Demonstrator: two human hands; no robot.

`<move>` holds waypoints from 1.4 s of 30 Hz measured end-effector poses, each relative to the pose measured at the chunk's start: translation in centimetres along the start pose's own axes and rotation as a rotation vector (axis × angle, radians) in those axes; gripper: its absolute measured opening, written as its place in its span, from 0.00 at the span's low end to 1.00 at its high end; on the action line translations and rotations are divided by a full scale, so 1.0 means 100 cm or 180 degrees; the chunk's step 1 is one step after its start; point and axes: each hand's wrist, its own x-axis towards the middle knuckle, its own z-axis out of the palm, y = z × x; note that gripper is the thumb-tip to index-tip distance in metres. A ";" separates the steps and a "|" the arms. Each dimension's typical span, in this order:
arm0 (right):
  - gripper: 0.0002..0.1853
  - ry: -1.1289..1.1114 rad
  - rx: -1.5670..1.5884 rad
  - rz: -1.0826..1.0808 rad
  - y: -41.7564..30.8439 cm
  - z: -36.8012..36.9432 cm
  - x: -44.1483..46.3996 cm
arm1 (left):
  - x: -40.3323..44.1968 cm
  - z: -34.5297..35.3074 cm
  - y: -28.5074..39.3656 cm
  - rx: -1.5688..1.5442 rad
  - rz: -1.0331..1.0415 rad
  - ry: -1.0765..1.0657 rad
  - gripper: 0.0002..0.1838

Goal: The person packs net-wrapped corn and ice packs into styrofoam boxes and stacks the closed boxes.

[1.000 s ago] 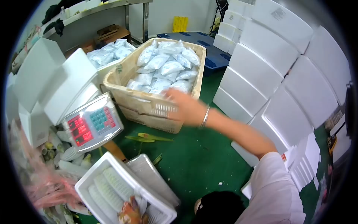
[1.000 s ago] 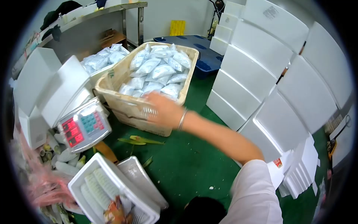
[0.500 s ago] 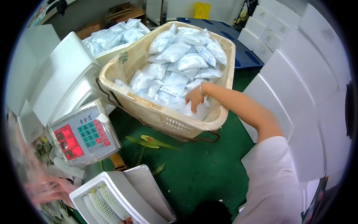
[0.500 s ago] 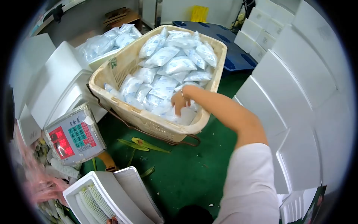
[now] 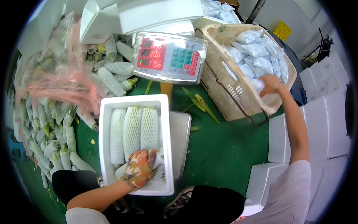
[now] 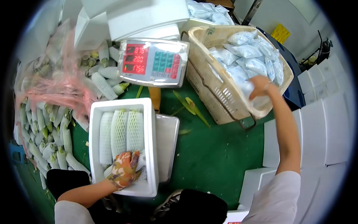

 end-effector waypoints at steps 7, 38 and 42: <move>0.29 0.2185 0.2444 -0.0219 -0.093 -0.100 -0.176 | -0.017 -0.006 -0.001 0.0052 0.0364 0.0042 0.42; 0.34 0.2092 0.1421 -0.1345 -0.518 0.006 -0.109 | -0.115 -0.003 -0.173 -0.3645 -0.1057 0.2737 0.18; 0.28 0.1778 0.2420 -0.0926 -0.517 -0.011 -0.225 | -0.134 0.038 -0.184 -0.3962 -0.1895 0.3189 0.10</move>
